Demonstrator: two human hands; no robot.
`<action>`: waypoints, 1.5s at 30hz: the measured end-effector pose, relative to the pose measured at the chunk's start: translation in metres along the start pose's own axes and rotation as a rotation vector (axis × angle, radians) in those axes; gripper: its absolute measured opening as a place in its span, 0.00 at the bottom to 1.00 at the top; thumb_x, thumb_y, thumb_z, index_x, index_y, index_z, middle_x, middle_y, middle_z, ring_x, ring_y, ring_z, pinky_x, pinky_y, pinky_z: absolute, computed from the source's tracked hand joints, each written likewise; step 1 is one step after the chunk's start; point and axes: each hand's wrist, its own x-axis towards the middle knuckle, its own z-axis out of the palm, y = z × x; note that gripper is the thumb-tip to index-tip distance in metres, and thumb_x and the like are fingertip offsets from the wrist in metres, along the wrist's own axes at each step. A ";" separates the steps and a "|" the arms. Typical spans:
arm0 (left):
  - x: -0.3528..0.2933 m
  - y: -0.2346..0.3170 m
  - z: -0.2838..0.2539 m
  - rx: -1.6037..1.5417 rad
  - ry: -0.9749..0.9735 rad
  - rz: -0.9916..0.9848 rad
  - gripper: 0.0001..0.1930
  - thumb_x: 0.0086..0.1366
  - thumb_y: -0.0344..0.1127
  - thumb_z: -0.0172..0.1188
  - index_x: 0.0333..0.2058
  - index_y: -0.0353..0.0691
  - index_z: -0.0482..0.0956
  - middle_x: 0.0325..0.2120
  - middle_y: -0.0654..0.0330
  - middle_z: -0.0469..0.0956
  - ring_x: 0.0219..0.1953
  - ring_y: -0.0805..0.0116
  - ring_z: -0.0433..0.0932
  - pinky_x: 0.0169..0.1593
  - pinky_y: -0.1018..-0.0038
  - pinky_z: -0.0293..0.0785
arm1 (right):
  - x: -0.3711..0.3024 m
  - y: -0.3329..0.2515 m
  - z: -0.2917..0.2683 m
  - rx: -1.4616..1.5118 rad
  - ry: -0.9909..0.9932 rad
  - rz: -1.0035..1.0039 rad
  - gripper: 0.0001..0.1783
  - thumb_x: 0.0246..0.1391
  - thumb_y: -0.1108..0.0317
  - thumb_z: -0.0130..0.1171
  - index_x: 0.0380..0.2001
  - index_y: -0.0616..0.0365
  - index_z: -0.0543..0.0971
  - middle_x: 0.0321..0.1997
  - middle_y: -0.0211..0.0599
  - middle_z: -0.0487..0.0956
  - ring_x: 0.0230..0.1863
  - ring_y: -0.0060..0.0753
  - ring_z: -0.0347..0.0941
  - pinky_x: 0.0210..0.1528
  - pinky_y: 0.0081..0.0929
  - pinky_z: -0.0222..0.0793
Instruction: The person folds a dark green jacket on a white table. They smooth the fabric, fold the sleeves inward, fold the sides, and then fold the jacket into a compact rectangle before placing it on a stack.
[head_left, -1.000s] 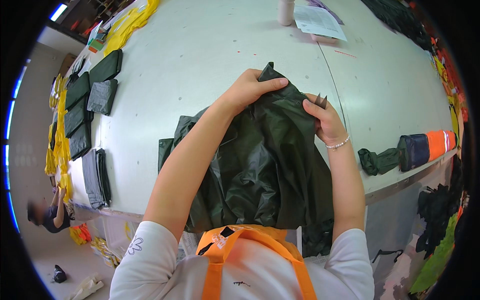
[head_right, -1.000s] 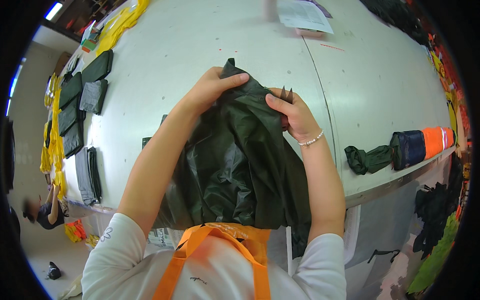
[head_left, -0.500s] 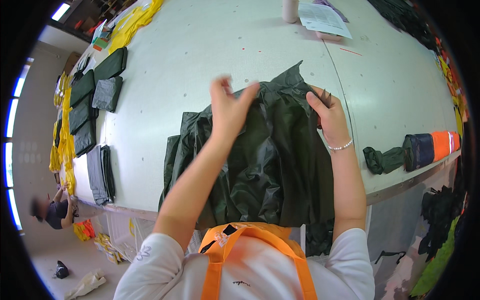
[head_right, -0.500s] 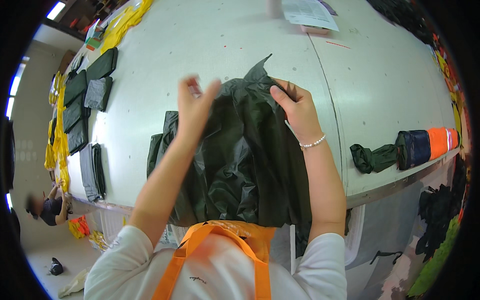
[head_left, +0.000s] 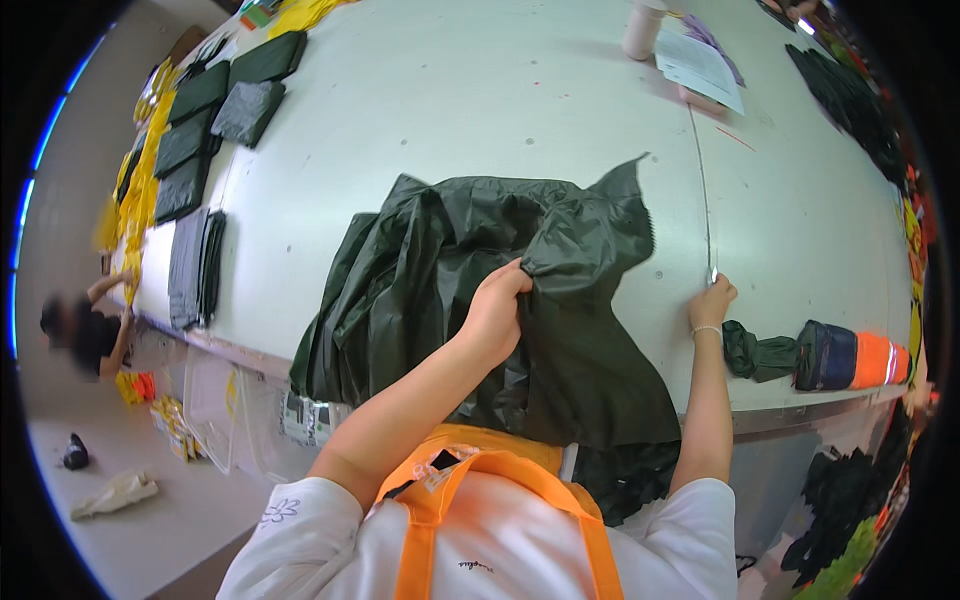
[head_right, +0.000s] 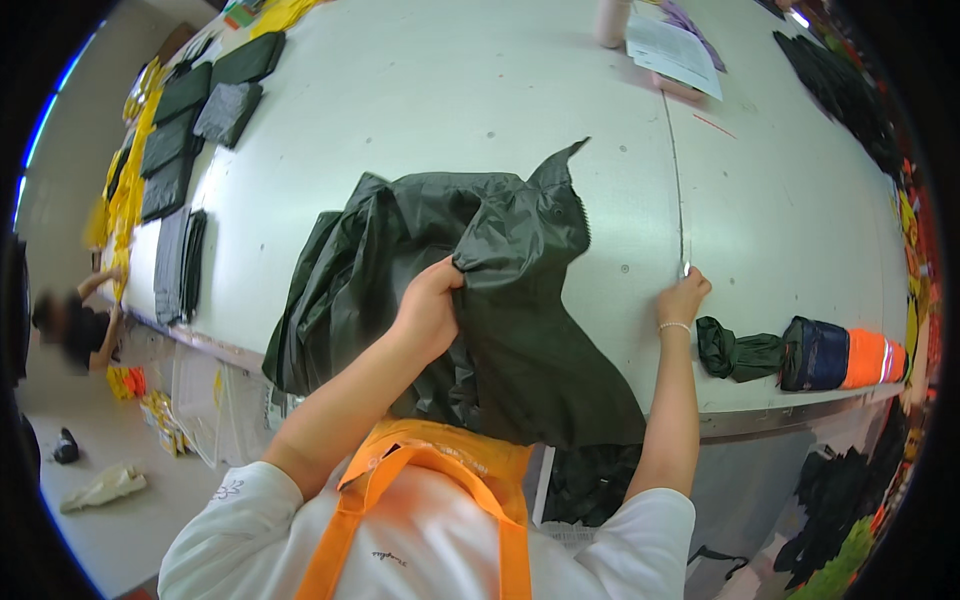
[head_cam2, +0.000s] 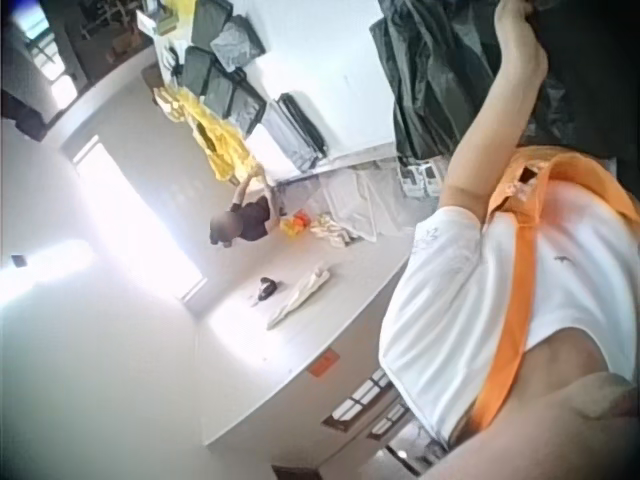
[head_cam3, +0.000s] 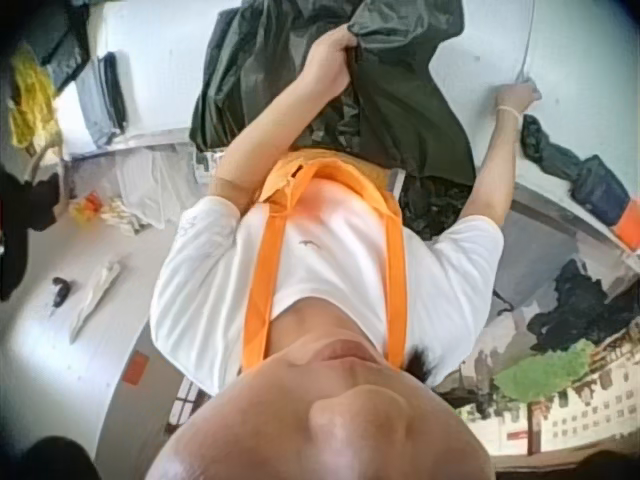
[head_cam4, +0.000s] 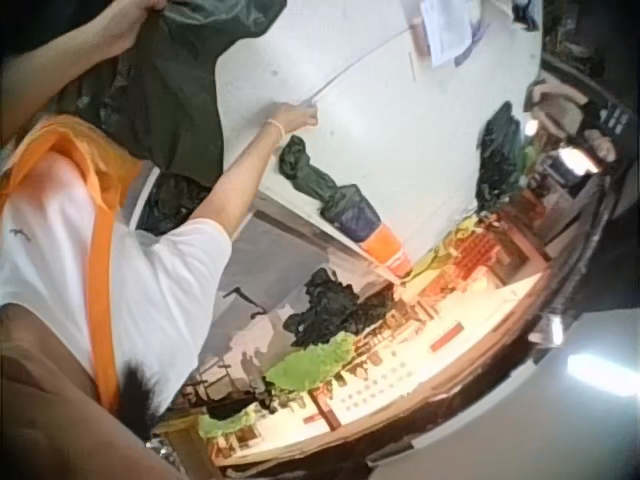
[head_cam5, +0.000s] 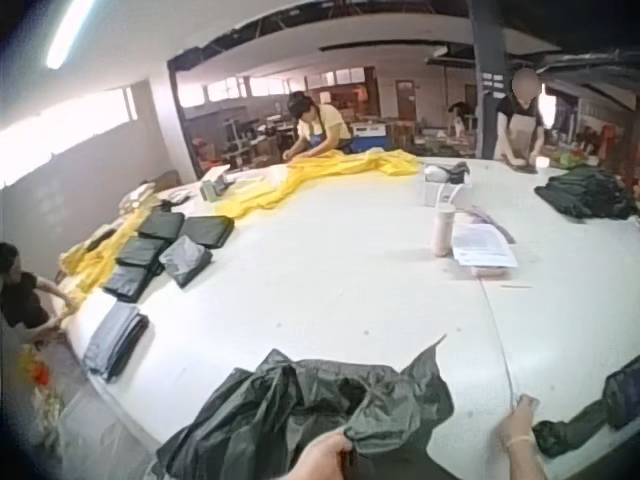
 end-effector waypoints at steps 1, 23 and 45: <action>-0.022 0.008 0.001 -0.030 -0.043 -0.019 0.20 0.52 0.24 0.42 0.45 0.30 0.72 0.41 0.56 0.76 0.44 0.66 0.73 0.52 0.74 0.67 | -0.007 -0.001 -0.008 -0.063 0.015 -0.058 0.26 0.48 0.77 0.49 0.54 0.67 0.64 0.56 0.55 0.62 0.55 0.55 0.61 0.59 0.38 0.57; -0.367 0.141 -0.216 0.816 -0.867 -0.074 0.21 0.50 0.45 0.69 0.24 0.33 0.69 0.16 0.62 0.66 0.18 0.70 0.65 0.22 0.74 0.59 | -0.351 -0.155 -0.078 0.559 -0.820 -0.546 0.04 0.45 0.75 0.62 0.28 0.62 0.79 0.25 0.36 0.78 0.29 0.23 0.71 0.38 0.22 0.69; -0.348 0.203 -0.186 1.145 -0.092 0.835 0.10 0.46 0.29 0.65 0.21 0.33 0.71 0.12 0.56 0.67 0.19 0.80 0.62 0.23 0.75 0.66 | -0.365 -0.263 -0.358 1.273 -0.230 -0.383 0.23 0.65 0.62 0.39 0.59 0.64 0.64 0.55 0.40 0.72 0.55 0.31 0.69 0.59 0.31 0.63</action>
